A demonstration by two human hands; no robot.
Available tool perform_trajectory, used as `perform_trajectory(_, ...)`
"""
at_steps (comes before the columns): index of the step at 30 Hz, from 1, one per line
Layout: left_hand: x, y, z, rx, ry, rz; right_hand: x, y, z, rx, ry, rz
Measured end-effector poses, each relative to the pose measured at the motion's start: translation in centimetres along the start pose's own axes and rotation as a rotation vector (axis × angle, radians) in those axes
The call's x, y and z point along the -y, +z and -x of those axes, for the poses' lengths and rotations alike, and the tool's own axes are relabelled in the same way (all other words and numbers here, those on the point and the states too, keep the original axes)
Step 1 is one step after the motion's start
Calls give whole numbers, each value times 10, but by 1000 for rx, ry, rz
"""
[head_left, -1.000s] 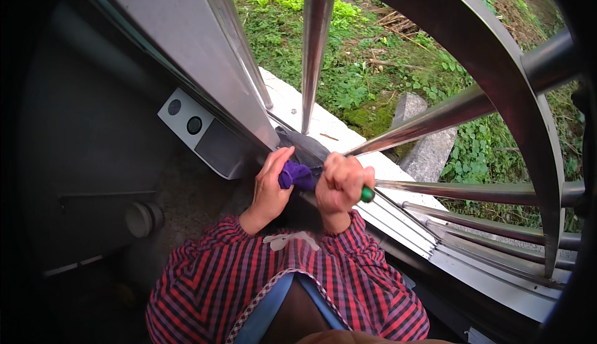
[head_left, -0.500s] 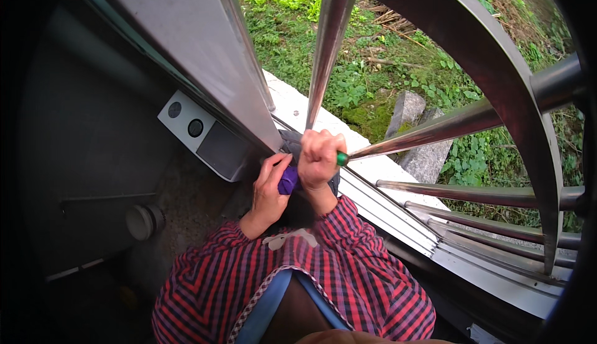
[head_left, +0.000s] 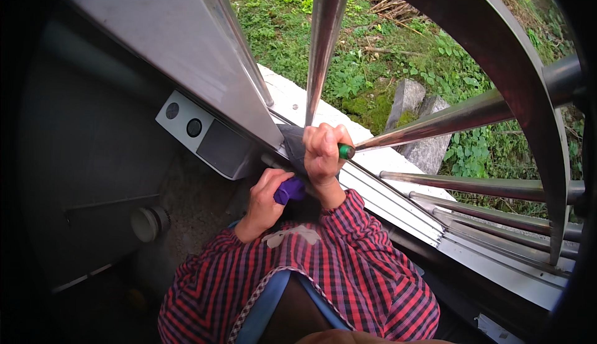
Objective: The person wipes the metal window frame and sill with a cloth, then rinses the cloth in a bucket of water and continues wiping the frame. The person uses a green-handled tool to assist in cleaning the frame.
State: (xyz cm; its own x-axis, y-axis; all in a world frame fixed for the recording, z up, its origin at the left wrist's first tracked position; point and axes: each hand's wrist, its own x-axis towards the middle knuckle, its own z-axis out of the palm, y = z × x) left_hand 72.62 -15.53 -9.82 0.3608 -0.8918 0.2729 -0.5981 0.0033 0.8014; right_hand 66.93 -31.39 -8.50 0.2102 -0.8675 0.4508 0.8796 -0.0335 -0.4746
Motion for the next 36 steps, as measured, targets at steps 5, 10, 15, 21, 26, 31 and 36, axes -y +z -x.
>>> perform_trajectory(5,1,2,-1,-19,-8,-17,-28,1,-3,69,-15,-82)
perform_trajectory(10,10,1,3,-18,-30,-14,-15,-7,-7,87,19,-54)
perform_trajectory(15,12,-1,3,-26,-24,-26,21,-9,-7,103,-135,-4)
perform_trajectory(21,9,1,-1,8,-16,6,-1,-1,-6,13,39,28)
perform_trajectory(26,7,9,2,6,-28,4,-13,-10,0,129,26,61)
perform_trajectory(31,1,14,2,2,-15,18,0,-26,0,199,132,170)
perform_trajectory(36,0,14,4,36,-21,54,56,-39,2,531,-51,437)
